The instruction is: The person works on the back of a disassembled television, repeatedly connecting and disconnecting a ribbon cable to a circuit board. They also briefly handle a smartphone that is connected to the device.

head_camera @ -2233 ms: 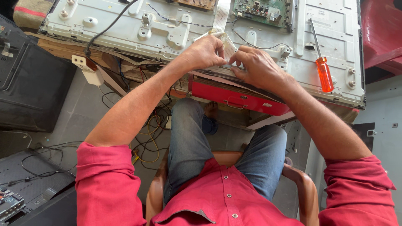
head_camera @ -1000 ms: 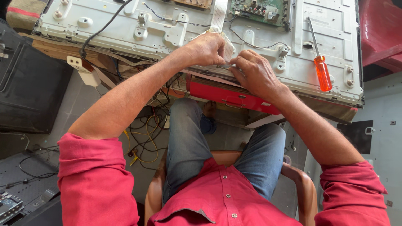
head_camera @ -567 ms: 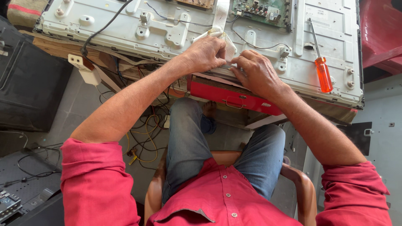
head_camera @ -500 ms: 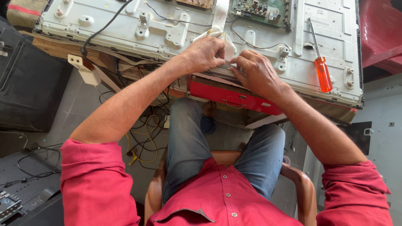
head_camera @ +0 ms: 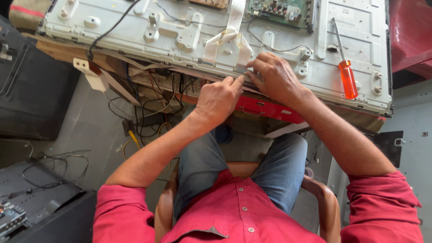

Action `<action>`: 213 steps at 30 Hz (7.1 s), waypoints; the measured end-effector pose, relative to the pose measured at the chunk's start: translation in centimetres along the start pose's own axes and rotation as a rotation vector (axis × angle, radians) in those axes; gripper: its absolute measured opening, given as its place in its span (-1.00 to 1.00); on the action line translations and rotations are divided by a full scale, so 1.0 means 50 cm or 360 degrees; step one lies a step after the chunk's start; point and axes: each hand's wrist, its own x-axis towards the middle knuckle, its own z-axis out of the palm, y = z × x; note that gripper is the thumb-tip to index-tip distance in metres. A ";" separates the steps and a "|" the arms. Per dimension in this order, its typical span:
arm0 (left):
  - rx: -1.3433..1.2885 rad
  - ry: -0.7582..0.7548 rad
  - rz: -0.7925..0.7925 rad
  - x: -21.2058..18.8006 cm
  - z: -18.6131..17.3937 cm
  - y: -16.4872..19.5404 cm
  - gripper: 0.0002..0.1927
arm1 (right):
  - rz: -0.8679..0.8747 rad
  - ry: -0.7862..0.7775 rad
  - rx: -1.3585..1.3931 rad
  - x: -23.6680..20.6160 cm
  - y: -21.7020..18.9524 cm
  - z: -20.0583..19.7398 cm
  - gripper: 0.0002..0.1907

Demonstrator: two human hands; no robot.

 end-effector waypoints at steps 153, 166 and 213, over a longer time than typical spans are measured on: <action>0.0095 0.0513 -0.0160 -0.007 0.050 -0.021 -0.78 | 0.0052 -0.1110 -0.0186 0.232 0.074 -0.032 -0.81; 0.0079 0.0471 -0.0030 -0.014 0.042 -0.038 -0.72 | 0.0243 -0.1251 -0.0035 0.235 0.067 -0.011 -0.81; 0.0116 0.0456 0.0004 -0.020 0.066 -0.042 -0.65 | 0.0170 -0.1371 -0.0192 0.252 0.047 -0.021 -0.80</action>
